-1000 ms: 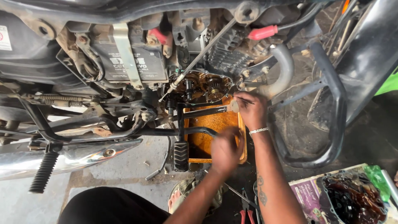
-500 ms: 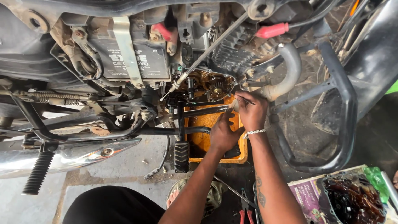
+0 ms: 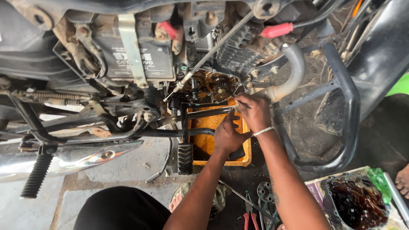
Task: The person crouches beside a motorcycle and works on the exposed engine and clutch assembly, using hand tools to loosen, adjust, and manipulate cables and components near the battery area. They handle a long rod-like tool and small parts, occasionally reaching toward parts laid out on newspaper on the ground.
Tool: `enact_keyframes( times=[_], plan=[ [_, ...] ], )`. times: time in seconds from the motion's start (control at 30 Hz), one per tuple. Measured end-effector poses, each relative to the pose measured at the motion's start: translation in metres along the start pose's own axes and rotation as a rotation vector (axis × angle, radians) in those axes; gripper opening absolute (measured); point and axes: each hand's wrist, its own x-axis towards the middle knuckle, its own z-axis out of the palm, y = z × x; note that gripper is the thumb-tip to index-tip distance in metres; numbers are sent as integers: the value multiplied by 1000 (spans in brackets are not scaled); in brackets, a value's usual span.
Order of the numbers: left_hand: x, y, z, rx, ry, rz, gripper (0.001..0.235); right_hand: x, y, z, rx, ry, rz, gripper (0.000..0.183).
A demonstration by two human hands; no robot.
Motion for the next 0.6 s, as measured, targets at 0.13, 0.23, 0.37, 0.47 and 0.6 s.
enact_keyframes(
  times=[0.13, 0.23, 0.37, 0.47, 0.6],
  plan=[
    [-3, 2, -4, -7, 29, 1, 110, 8, -9, -3, -139, -208, 265, 13],
    [-4, -5, 0, -55, 7, -12, 109, -5, -5, -1, -91, -291, 363, 6],
    [0, -8, 1, -23, 89, 53, 94, -31, -7, 9, 144, -15, 380, 8],
    [0, -6, -1, -99, 61, -5, 73, -51, -1, 18, 357, 88, 447, 11],
    [16, -23, 11, -248, 154, -31, 49, -76, 22, 37, 484, 167, 465, 17]
  ],
)
